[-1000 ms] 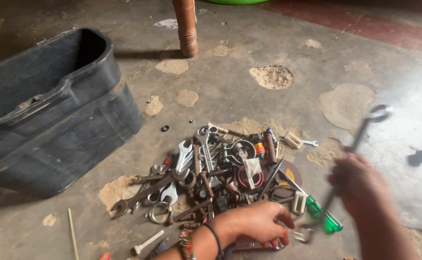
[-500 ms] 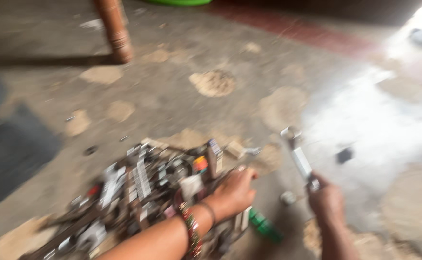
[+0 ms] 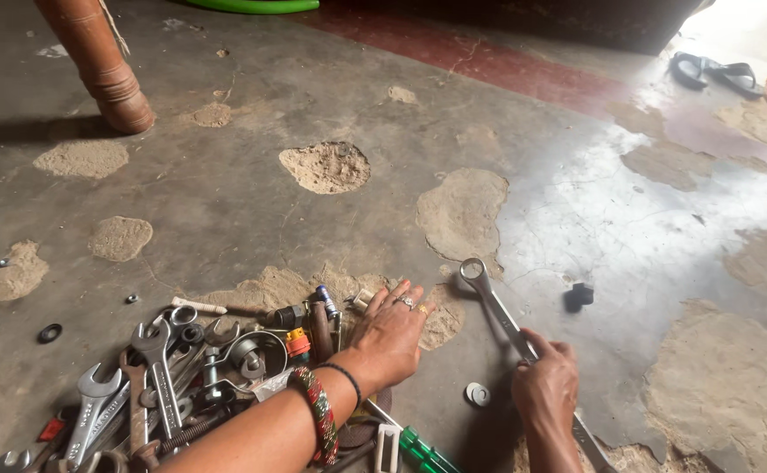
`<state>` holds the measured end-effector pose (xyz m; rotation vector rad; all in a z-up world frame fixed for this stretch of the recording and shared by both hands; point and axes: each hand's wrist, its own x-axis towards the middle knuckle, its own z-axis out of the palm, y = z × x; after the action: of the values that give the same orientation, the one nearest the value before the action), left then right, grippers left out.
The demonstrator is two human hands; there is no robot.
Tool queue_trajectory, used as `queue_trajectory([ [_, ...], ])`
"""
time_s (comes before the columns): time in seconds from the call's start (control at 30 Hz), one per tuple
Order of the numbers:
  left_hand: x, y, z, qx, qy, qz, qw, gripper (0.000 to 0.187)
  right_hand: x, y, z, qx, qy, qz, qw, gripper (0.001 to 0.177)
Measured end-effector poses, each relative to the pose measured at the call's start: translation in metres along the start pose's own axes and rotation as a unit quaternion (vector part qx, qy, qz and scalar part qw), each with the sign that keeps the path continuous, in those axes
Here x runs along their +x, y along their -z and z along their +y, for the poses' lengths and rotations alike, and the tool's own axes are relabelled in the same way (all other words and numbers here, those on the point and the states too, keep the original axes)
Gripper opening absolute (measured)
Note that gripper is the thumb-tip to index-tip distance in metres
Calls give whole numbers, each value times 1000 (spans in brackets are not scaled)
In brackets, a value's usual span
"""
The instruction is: The person sorts through a pile of tools and hardware on the floor, picking up, turning, and setting aside wrenches, washers, and bolts by hand.
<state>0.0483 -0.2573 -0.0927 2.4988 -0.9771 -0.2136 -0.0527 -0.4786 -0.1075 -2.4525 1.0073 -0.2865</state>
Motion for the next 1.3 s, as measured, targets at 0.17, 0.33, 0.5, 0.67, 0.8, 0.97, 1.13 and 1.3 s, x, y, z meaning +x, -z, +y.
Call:
queue_trajectory([
  [0.17,-3,9,3,41,-9,-50,998,67,6,1,4,-62,-39,14,997,44],
  [0.33,-27,26,5,32,3,-88,996,70,9,-10,13,-99,-47,-1,994,52],
  [0.5,-66,45,-5,27,16,-73,997,62,21,-45,47,-141,54,66,986,63],
  [0.67,-126,67,-30,-5,47,-37,998,64,24,-53,46,-188,54,95,976,68],
  [0.8,-173,92,-54,-38,88,-2,995,64,13,-38,28,-146,9,29,989,73],
  [0.97,-223,111,-79,-31,142,-12,989,62,18,-34,27,-173,-26,-17,985,70],
  [1.13,-253,115,-93,-50,155,-18,986,65,14,-36,12,-147,21,-17,989,77],
  [1.3,-268,115,-94,-53,166,-38,984,67,-54,-15,-93,-66,137,-89,984,74],
])
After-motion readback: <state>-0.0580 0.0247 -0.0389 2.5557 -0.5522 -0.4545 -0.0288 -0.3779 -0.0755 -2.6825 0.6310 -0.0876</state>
